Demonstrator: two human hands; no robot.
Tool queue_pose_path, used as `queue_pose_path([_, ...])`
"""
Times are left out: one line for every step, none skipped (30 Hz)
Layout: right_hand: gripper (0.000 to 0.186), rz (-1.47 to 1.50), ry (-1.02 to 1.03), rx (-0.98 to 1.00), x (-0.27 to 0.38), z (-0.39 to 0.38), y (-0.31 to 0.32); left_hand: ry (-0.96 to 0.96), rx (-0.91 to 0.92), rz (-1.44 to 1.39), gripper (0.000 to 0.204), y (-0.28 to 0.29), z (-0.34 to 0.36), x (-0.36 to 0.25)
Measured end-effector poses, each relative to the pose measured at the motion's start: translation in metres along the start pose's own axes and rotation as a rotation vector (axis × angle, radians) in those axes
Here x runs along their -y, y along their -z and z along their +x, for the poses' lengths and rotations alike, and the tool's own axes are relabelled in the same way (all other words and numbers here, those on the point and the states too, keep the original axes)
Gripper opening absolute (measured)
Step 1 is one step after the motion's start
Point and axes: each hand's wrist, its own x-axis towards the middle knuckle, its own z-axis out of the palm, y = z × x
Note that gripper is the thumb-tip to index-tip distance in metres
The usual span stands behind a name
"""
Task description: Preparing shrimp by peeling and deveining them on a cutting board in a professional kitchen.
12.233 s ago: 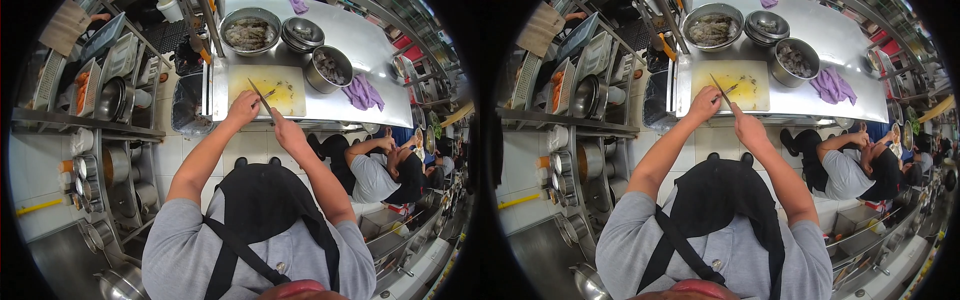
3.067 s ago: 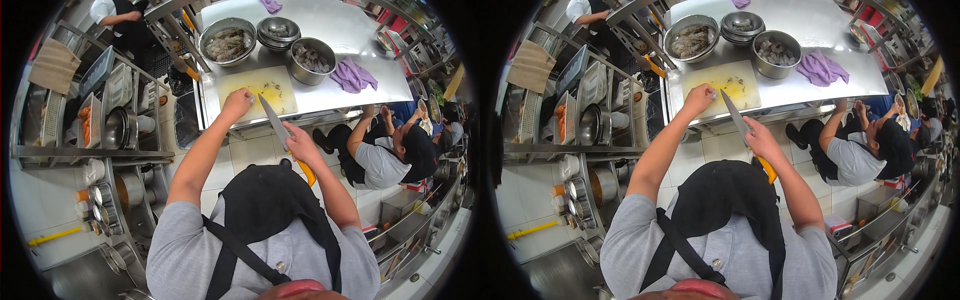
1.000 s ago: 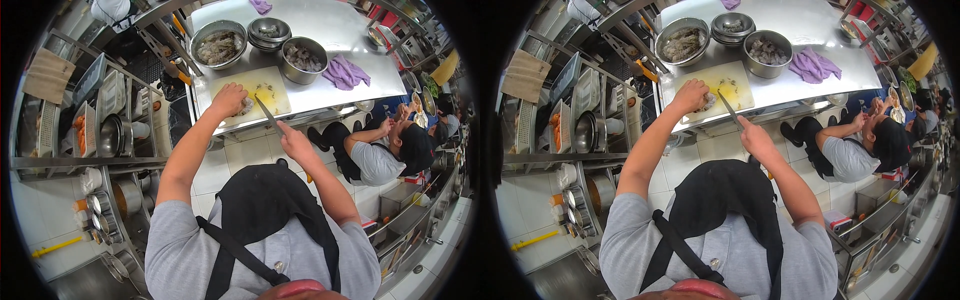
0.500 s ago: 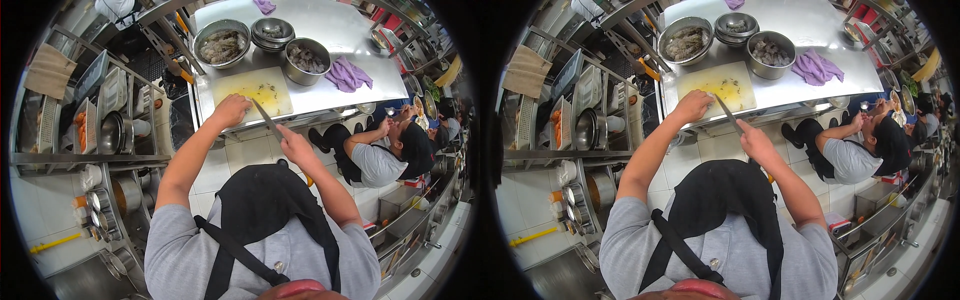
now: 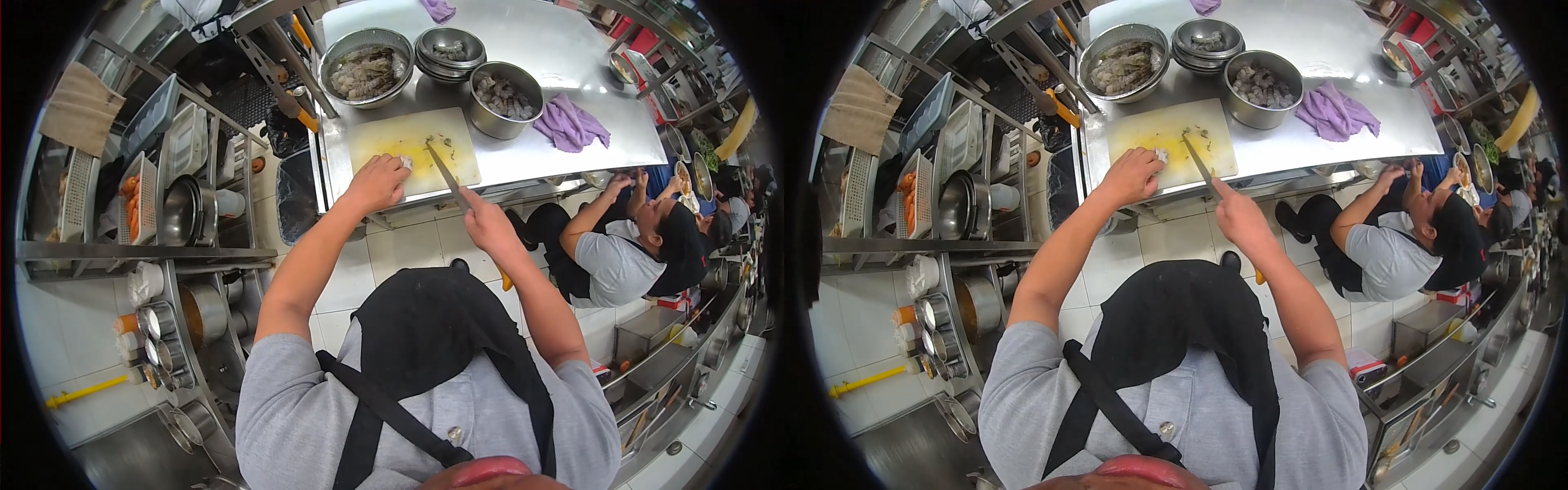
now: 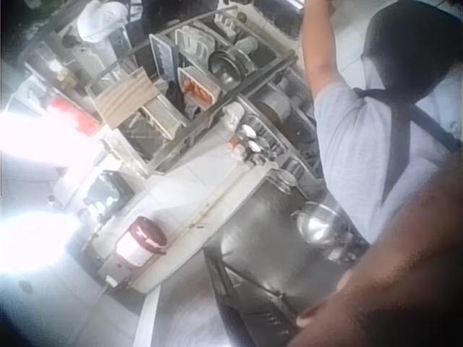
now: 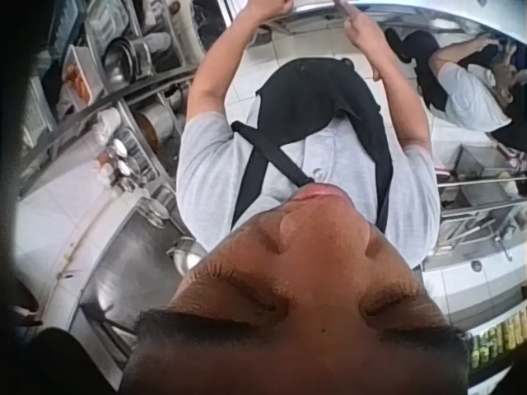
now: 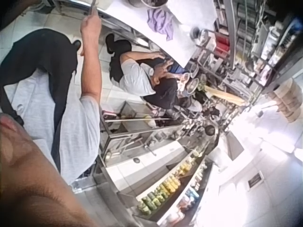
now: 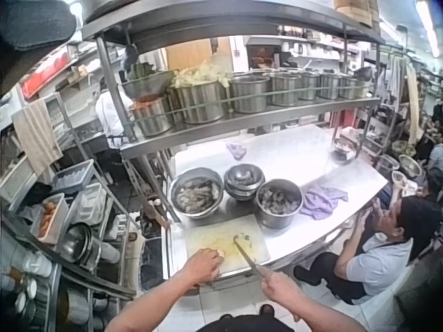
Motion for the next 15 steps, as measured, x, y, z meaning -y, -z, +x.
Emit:
queue_pose_path([0.053, 0.007, 0.000, -0.021, 0.001, -0.001, 0.002, 0.007, -0.014, -0.009, 0.026, -0.001, 0.000, 0.000])
queue_pose_path([0.053, 0.006, -0.001, -0.022, 0.002, 0.000, 0.000, 0.013, -0.028, -0.018, 0.025, -0.002, 0.000, 0.000])
queue_pose_path([0.053, 0.038, 0.042, 0.008, 0.003, 0.000, -0.005, 0.012, -0.029, -0.018, 0.025, -0.003, 0.000, 0.000])
queue_pose_path([0.054, 0.069, 0.084, 0.039, 0.002, 0.001, -0.009, 0.003, -0.047, -0.015, 0.025, -0.004, 0.000, 0.000])
queue_pose_path([0.053, 0.126, 0.123, 0.042, 0.000, 0.003, -0.013, -0.006, -0.066, -0.011, 0.024, -0.004, 0.001, -0.001])
queue_pose_path([0.053, 0.126, 0.122, 0.041, -0.003, 0.004, -0.013, -0.008, -0.066, -0.012, 0.024, -0.004, 0.001, 0.000])
queue_pose_path([0.053, 0.097, 0.056, 0.035, -0.001, 0.006, -0.009, -0.001, -0.032, 0.004, 0.025, -0.004, 0.001, 0.000])
queue_pose_path([0.052, 0.067, -0.009, 0.029, -0.001, 0.007, -0.006, 0.006, 0.002, 0.019, 0.026, -0.004, 0.001, 0.000])
queue_pose_path([0.052, 0.066, -0.008, 0.032, -0.002, 0.008, -0.004, 0.009, 0.002, 0.019, 0.026, -0.004, 0.000, 0.000])
queue_pose_path([0.052, 0.045, -0.035, -0.001, -0.004, 0.008, -0.002, 0.016, 0.006, 0.012, 0.026, -0.004, 0.001, 0.000])
queue_pose_path([0.051, 0.024, -0.062, -0.034, -0.006, 0.008, -0.001, 0.022, 0.011, 0.005, 0.025, -0.005, 0.001, 0.000])
queue_pose_path([0.051, 0.024, -0.063, -0.034, -0.006, 0.007, -0.003, 0.022, 0.011, 0.004, 0.025, -0.005, 0.001, 0.000])
queue_pose_path([0.050, 0.046, -0.007, -0.039, -0.002, 0.005, -0.005, 0.028, 0.004, -0.005, 0.025, -0.006, 0.000, 0.000])
queue_pose_path([0.049, 0.069, 0.048, -0.044, 0.002, 0.002, -0.008, 0.033, -0.003, -0.013, 0.024, -0.006, 0.000, 0.000])
queue_pose_path([0.049, 0.109, 0.017, 0.009, 0.007, -0.002, -0.009, 0.032, -0.003, -0.014, 0.024, -0.007, 0.000, 0.000])
